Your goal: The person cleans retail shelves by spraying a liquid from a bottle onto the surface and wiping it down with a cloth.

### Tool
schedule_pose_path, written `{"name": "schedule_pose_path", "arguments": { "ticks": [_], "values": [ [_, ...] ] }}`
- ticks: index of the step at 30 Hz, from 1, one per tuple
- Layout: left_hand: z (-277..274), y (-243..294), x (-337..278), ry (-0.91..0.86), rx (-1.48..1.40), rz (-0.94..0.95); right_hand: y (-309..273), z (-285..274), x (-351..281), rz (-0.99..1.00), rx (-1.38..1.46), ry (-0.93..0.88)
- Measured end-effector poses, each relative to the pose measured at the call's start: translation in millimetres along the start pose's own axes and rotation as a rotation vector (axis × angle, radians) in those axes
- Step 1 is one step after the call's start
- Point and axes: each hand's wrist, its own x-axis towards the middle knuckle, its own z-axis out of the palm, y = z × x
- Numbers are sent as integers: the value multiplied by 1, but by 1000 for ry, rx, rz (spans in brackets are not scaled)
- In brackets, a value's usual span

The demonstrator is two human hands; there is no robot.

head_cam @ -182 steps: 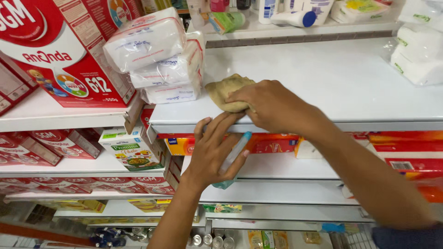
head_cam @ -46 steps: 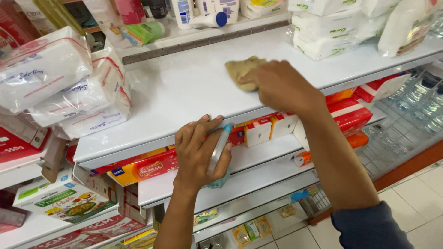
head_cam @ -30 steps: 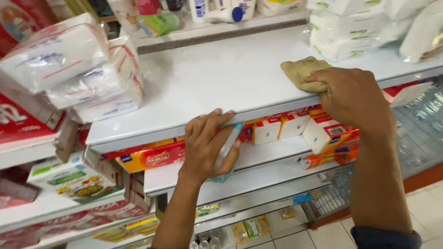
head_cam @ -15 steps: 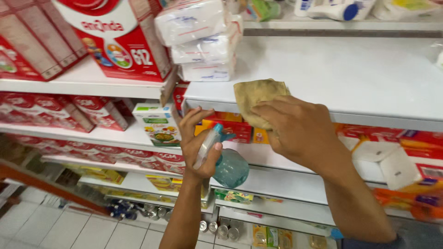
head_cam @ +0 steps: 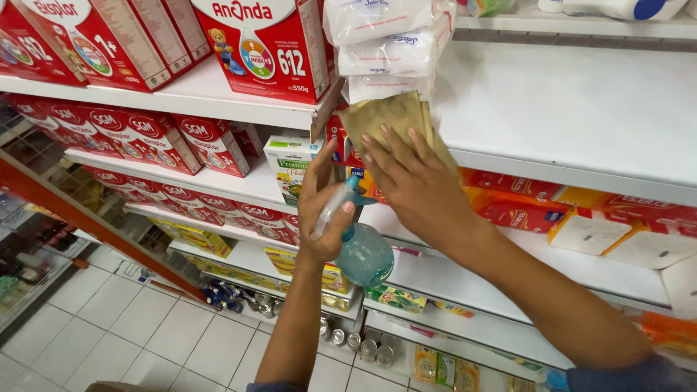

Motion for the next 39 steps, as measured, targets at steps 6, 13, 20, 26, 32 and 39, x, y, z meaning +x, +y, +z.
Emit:
{"name": "schedule_pose_path", "arguments": {
  "ticks": [6, 13, 20, 26, 32, 39],
  "values": [
    [13, 3, -1, -38, 32, -3, 17, -12, -45, -23, -217, -71],
    [45, 3, 3, -23, 492, 124, 15, -9, -37, 42, -172, 60],
    [94, -3, 9, -132, 361, 197, 59, -47, -137, 183, -179, 25],
    [135, 5, 15, -183, 294, 240, 79, -104, -218, 564, -342, 219],
    [145, 12, 16, -155, 271, 239, 58, -102, -177, 633, -247, 282],
    [140, 10, 12, -73, 140, 106, 17, -68, -93, 443, -45, 188]
  ]
}}
